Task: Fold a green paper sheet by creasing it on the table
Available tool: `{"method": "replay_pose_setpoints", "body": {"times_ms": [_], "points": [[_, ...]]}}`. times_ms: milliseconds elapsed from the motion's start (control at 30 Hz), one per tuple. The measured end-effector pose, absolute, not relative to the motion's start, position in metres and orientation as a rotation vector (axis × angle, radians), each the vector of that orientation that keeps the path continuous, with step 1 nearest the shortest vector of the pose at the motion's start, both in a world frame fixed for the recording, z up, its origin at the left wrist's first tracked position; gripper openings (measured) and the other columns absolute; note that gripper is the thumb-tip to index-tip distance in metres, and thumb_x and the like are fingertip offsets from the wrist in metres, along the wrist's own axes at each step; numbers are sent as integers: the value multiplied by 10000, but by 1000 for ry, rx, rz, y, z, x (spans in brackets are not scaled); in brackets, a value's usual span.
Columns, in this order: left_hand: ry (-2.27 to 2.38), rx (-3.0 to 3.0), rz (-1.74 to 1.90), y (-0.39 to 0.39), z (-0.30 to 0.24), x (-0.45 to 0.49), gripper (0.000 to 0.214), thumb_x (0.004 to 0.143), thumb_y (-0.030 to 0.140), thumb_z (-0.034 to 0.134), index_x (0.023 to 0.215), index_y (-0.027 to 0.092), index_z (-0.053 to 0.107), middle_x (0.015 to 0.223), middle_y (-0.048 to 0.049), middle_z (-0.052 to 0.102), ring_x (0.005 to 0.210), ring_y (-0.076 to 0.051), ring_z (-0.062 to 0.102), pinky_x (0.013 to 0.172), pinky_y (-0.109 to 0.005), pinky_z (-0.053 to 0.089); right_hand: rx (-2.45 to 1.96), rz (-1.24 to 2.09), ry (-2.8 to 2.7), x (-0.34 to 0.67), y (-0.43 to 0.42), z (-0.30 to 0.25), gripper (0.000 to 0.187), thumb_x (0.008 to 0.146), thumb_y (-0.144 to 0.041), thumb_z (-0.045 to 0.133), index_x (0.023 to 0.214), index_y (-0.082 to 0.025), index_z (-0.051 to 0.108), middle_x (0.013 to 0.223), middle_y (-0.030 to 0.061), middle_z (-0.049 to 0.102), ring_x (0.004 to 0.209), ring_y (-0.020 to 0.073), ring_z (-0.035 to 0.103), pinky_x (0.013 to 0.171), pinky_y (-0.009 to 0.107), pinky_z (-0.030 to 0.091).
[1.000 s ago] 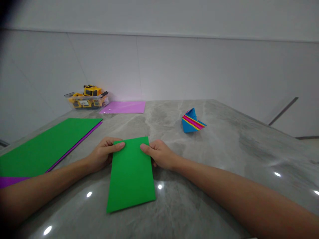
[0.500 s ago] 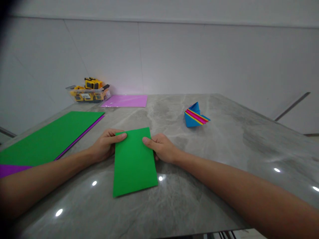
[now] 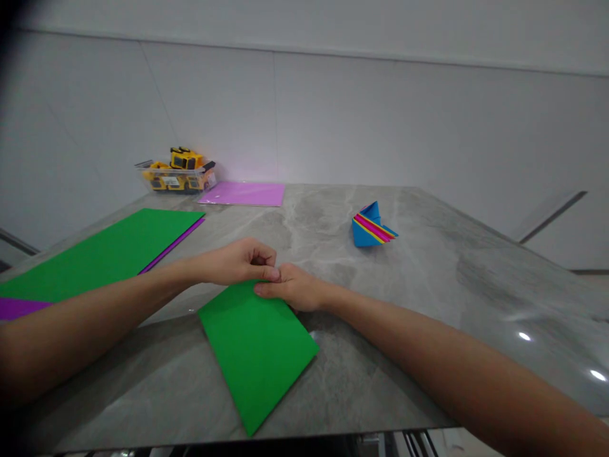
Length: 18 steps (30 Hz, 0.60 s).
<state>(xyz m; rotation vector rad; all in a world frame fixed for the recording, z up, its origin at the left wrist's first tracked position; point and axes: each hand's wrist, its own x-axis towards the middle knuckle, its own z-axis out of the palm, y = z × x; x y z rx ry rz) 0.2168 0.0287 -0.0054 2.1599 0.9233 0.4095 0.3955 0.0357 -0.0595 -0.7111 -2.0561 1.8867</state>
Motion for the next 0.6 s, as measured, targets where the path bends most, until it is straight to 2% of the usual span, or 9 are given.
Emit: {"method": "replay_pose_setpoints", "body": {"times_ms": [133,233,367,600], "points": [[1040,2252,427,7,-11,206,391,885,364,497,554,158,476,505,46,366,499,-84,315,470,-224,212,-638,1724,-2323,398,38,-49,552,834,-616,559,537,-184,385,475,-75,302,417,43,267,375,192,198],[1223,2181,516,-10,-16,199,381,859,344,483,525,168,429,499,41,343,503,-92,314,479,-229,211,-592,1663,-2482,398,41,-39,577,851,-624,528,524,-192,327,480,-80,250,419,39,226,374,190,176],[1368,2093,670,-20,-20,187,417,840,401,495,505,183,374,509,42,298,499,-95,299,476,-233,204,-596,1727,-2561,398,45,-33,562,838,-625,536,536,-183,365,500,-73,294,428,42,270,380,181,235],[1428,2072,735,-13,-21,173,430,825,435,493,505,191,340,509,44,258,478,-91,281,472,-239,187,-503,1770,-2524,408,52,-37,534,829,-630,545,603,-150,484,528,-56,405,455,55,359,430,183,320]]}}
